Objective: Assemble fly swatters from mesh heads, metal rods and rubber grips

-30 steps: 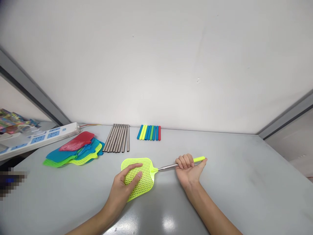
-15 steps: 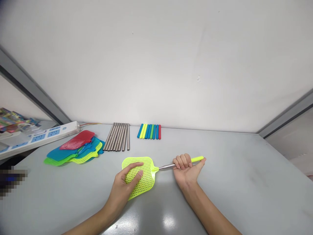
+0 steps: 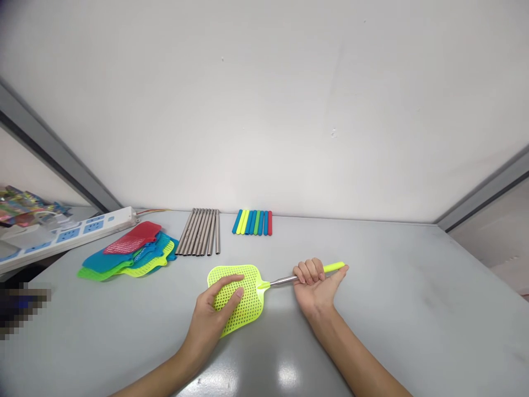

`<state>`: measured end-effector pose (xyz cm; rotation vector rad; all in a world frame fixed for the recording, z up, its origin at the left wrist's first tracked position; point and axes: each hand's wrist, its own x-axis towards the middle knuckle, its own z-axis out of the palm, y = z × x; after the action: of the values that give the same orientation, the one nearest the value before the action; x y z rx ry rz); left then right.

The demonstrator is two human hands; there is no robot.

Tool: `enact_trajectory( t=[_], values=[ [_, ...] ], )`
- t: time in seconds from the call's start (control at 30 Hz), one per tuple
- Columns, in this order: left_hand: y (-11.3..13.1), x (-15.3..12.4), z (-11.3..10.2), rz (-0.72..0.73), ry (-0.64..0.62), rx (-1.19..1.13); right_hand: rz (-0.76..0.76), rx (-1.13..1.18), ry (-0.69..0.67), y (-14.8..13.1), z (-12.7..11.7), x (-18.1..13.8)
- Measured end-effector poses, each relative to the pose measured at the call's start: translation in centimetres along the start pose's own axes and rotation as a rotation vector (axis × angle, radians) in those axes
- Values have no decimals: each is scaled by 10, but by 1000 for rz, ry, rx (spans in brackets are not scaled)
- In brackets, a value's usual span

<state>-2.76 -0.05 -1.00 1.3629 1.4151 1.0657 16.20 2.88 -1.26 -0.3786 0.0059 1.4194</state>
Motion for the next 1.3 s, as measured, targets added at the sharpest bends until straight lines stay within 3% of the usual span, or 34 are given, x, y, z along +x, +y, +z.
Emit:
enact_trajectory(
  t=[0.47, 1.03, 1.3],
  values=[
    [-2, 8, -2, 7, -5, -21, 66, -25, -32, -5, -1, 4],
    [1, 10, -3, 5, 7, -31, -25, -49, -46, -33, -10, 25],
    [3, 6, -2, -19, -17, -7, -49, 8, -26, -31, -9, 20]
  ],
)
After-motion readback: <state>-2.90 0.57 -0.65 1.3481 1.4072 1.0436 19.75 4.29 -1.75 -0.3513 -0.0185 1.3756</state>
